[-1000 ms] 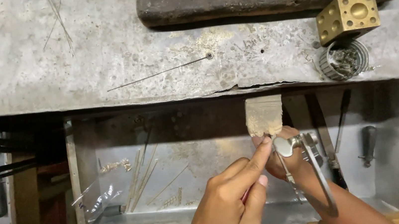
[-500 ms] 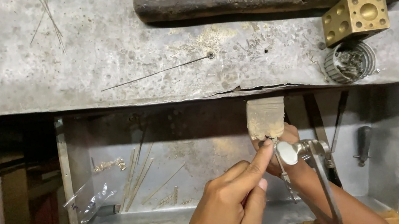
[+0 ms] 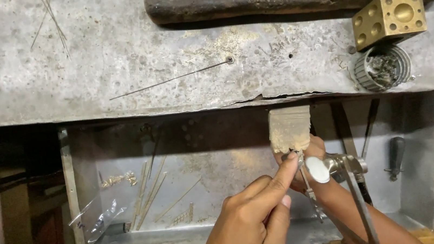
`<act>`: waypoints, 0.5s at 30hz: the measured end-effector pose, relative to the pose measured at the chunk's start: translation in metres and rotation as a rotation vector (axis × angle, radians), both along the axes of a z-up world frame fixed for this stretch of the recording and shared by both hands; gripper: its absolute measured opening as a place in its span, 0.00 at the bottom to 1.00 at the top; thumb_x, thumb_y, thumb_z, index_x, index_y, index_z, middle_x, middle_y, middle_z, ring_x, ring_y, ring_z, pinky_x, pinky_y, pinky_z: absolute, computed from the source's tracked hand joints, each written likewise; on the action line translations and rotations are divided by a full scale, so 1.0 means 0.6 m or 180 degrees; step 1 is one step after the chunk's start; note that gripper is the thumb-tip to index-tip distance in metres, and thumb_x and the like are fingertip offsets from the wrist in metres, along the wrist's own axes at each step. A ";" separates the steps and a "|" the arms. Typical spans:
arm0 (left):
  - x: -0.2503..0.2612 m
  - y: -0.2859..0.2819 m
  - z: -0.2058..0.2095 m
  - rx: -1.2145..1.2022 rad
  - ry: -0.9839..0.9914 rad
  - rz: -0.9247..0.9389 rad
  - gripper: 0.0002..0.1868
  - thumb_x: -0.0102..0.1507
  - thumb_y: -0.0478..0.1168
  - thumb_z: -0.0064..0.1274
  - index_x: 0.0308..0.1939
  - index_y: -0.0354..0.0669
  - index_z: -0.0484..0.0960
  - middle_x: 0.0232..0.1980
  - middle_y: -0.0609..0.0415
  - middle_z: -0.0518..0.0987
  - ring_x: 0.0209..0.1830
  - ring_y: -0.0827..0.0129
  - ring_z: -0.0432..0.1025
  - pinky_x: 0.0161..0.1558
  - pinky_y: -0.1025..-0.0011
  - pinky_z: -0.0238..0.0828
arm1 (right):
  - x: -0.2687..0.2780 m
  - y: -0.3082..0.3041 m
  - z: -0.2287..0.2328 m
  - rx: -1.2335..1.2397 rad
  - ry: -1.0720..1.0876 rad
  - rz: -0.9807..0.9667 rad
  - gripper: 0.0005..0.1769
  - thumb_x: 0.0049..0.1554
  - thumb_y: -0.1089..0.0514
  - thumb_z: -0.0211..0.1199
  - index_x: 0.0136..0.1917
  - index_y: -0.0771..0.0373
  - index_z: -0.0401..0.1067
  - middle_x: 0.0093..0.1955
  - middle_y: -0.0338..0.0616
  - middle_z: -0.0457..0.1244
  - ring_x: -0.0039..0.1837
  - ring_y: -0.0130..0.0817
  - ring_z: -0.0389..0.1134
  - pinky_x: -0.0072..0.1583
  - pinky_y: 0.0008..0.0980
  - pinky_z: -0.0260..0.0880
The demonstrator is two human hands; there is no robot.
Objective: Using a jeweler's saw to precisely cut a small metal component held against a wooden bench pin.
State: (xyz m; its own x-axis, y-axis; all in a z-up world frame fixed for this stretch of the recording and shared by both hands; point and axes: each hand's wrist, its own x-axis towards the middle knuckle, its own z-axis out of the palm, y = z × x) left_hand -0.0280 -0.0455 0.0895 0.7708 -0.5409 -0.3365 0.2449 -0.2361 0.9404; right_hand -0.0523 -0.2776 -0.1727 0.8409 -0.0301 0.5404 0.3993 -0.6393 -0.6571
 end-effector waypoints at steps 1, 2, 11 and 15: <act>0.000 0.000 -0.002 0.0000 0.0003 0.0000 0.29 0.70 0.38 0.40 0.78 0.49 0.65 0.32 0.58 0.68 0.28 0.72 0.61 0.31 0.69 0.55 | 0.000 0.007 0.014 0.0000 0.0003 0.0000 0.24 0.43 0.70 0.65 0.24 0.52 0.52 0.25 0.30 0.49 0.30 0.23 0.50 0.34 0.28 0.49; -0.001 0.001 -0.004 -0.0004 -0.0020 -0.0014 0.30 0.70 0.38 0.40 0.78 0.49 0.65 0.32 0.58 0.67 0.28 0.72 0.60 0.31 0.69 0.54 | -0.001 0.014 0.028 0.0274 0.0278 0.0017 0.23 0.47 0.70 0.65 0.24 0.53 0.56 0.26 0.30 0.52 0.31 0.22 0.53 0.35 0.26 0.52; -0.001 0.001 -0.005 -0.0060 -0.0153 0.0035 0.29 0.70 0.38 0.40 0.77 0.49 0.66 0.31 0.58 0.67 0.27 0.73 0.60 0.30 0.70 0.56 | 0.016 0.041 0.092 0.0253 0.0380 0.0017 0.25 0.48 0.72 0.60 0.23 0.52 0.50 0.24 0.29 0.48 0.29 0.22 0.49 0.33 0.26 0.46; 0.001 0.001 -0.006 0.0005 0.0050 -0.0067 0.30 0.70 0.38 0.40 0.79 0.51 0.64 0.32 0.58 0.68 0.27 0.73 0.60 0.30 0.68 0.54 | 0.018 0.044 0.103 0.0337 0.0504 0.0115 0.25 0.50 0.68 0.61 0.22 0.52 0.51 0.23 0.29 0.48 0.28 0.22 0.49 0.33 0.28 0.47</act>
State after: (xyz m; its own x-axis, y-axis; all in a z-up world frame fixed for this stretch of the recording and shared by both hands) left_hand -0.0272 -0.0448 0.0859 0.7539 -0.5564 -0.3493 0.2545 -0.2429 0.9361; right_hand -0.0414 -0.2510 -0.1106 0.9168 -0.0480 0.3965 0.3070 -0.5503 -0.7765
